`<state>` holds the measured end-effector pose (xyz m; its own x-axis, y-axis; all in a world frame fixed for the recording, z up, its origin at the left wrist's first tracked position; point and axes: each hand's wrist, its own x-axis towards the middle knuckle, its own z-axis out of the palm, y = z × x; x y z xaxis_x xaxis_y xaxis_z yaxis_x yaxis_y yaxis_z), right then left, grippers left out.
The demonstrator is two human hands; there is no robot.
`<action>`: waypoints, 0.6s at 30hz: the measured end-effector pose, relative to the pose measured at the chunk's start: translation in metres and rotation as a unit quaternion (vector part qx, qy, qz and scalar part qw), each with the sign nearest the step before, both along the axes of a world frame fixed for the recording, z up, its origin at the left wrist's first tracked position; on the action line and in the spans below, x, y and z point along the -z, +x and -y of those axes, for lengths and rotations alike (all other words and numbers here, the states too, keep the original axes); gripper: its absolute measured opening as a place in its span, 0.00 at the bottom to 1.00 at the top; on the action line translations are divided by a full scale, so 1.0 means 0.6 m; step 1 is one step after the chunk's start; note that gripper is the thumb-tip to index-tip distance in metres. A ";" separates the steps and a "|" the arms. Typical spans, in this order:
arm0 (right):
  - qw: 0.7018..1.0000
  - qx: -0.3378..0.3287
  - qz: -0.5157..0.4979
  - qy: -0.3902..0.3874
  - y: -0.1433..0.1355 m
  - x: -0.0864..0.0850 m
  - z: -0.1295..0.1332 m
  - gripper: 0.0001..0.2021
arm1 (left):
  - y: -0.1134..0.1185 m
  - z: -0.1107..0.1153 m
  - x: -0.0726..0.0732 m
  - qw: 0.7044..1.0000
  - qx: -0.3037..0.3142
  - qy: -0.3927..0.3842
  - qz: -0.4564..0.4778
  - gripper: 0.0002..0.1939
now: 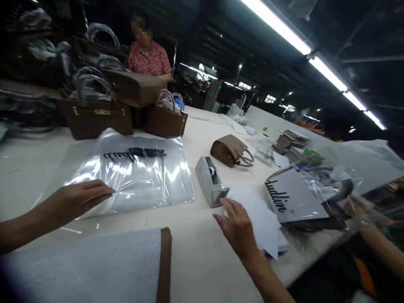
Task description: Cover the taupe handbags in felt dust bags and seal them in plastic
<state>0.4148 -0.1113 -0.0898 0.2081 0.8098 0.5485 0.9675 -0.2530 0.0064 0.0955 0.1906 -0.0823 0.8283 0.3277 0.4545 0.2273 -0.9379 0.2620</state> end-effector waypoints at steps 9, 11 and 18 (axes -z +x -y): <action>0.986 0.093 0.058 -0.129 0.098 0.071 0.090 0.18 | 0.000 -0.007 -0.003 0.998 -0.020 0.056 -0.017 0.14; 0.986 0.074 0.048 -0.143 0.085 0.054 0.092 0.15 | 0.002 -0.005 -0.006 0.998 -0.024 0.055 -0.013 0.14; 0.991 0.029 0.028 -0.124 0.047 0.033 0.124 0.13 | 0.003 -0.006 -0.014 0.998 -0.003 0.051 -0.032 0.12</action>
